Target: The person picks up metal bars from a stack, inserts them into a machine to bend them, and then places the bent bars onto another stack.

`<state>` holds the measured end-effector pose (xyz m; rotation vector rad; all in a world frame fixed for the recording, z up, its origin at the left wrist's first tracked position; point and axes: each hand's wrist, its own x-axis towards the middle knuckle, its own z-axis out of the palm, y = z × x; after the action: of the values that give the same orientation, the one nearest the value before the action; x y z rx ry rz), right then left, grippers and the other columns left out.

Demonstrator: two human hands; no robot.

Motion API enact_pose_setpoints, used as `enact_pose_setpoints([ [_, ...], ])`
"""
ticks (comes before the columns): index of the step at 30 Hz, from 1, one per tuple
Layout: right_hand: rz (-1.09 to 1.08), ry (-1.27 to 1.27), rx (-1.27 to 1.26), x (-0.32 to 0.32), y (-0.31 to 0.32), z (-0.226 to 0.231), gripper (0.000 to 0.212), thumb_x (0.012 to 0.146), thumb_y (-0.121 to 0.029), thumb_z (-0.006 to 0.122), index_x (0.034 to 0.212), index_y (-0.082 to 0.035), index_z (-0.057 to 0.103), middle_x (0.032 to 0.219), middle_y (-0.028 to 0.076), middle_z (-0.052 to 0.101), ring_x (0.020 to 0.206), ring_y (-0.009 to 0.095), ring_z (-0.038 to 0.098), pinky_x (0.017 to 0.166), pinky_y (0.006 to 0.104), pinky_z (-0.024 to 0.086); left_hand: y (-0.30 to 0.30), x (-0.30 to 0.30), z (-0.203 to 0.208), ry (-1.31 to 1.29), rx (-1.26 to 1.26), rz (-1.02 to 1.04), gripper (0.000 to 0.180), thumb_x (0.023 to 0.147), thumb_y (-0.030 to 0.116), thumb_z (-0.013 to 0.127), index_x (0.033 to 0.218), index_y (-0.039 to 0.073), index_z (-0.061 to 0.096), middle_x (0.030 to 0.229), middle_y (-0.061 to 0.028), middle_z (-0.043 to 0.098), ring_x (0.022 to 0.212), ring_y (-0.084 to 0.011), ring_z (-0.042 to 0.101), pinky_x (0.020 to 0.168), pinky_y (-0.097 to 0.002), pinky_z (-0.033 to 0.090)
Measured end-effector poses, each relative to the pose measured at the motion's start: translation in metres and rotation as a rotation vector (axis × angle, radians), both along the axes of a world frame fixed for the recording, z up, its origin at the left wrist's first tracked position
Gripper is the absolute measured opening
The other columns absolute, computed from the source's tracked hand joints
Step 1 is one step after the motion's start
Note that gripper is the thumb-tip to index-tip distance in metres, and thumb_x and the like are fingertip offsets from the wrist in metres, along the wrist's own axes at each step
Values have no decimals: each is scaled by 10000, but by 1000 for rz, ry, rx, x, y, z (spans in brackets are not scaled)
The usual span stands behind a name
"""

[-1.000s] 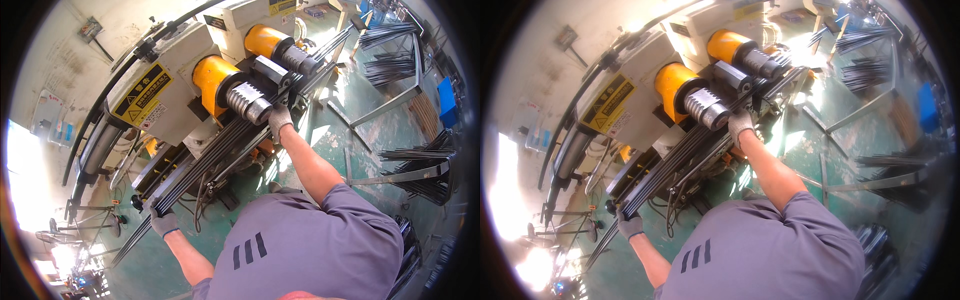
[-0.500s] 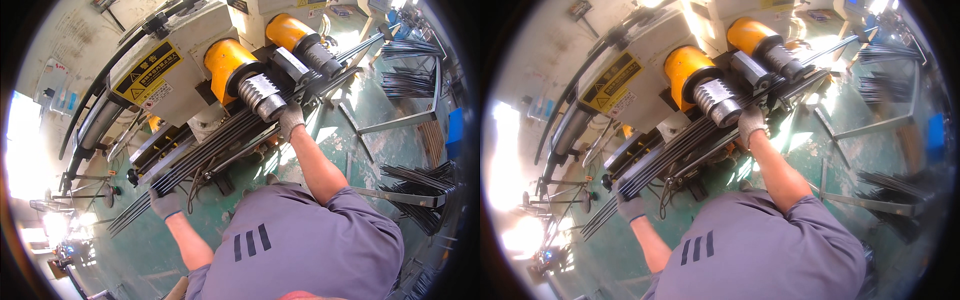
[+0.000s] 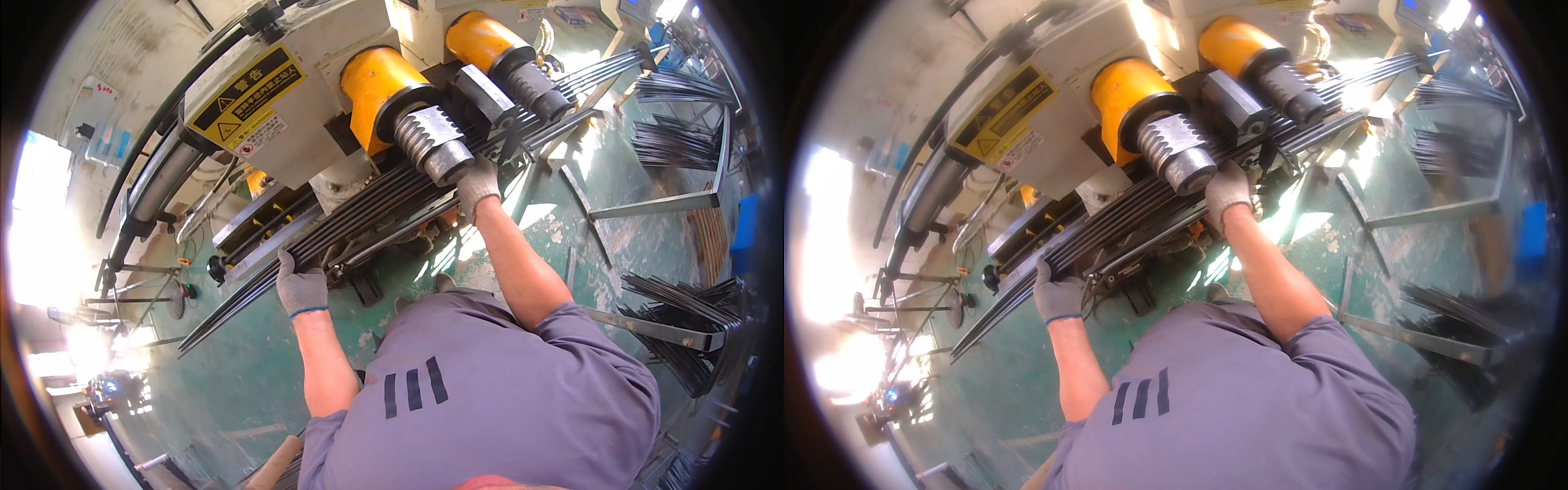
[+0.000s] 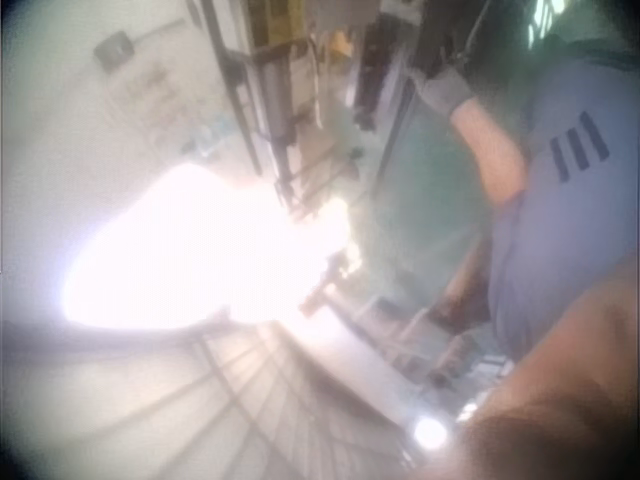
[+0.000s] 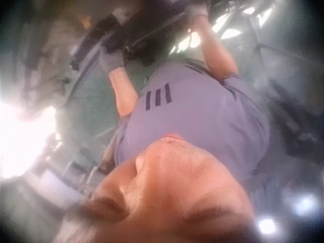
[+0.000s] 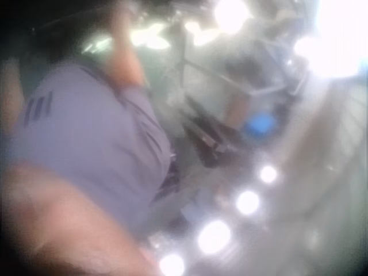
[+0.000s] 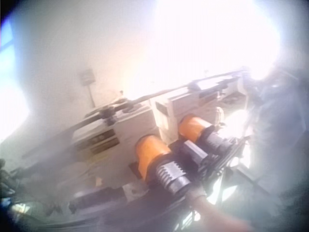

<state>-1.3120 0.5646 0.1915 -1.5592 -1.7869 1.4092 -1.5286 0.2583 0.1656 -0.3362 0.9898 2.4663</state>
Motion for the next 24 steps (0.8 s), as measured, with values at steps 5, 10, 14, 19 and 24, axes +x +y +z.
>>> enact_pose_setpoints([
  [5, -279, 565, -166, 34, -10, -15, 483, 971, -228, 745, 1319, 86, 631, 1164, 108, 729, 1034, 194, 669, 918, 332, 505, -44, -38, -6, -25, 113, 41, 353, 1098, 259, 549, 1281, -27, 648, 1277, -164, 714, 1207, -349, 672, 1106, -525, 532],
  [10, -320, 595, -322, 79, -12, -51, 512, 994, -337, 769, 1281, 71, 652, 1112, 101, 748, 943, 193, 739, 843, 310, 609, -61, -51, -16, -36, 0, 175, 290, 1088, 224, 576, 1232, -14, 656, 1213, -145, 731, 1146, -317, 701, 1054, -483, 567],
  [14, -299, 562, -363, 92, -10, -82, 441, 1011, -332, 748, 1229, 46, 684, 1080, 81, 750, 913, 191, 734, 826, 328, 598, -33, -33, -15, -53, -32, 212, 246, 1058, 214, 637, 1197, 12, 663, 1152, -126, 741, 1080, -305, 721, 1010, -468, 593],
  [19, -49, 548, -343, 78, -28, -114, 338, 1026, -318, 721, 1171, -14, 695, 1019, 57, 733, 847, 167, 700, 769, 309, 569, -19, -8, -7, -81, 157, 58, 320, 1080, 271, 598, 1290, 32, 627, 1271, -143, 698, 1221, -326, 647, 1119, -508, 506],
  [24, 65, 228, -511, 105, -43, -143, 302, 1008, -301, 717, 1118, -26, 661, 944, 56, 706, 770, 162, 657, 679, 305, 535, -79, -32, 18, -70, 215, 179, 411, 1115, 339, 500, 1347, 14, 598, 1370, -168, 653, 1319, -386, 574, 1189, -565, 416],
])
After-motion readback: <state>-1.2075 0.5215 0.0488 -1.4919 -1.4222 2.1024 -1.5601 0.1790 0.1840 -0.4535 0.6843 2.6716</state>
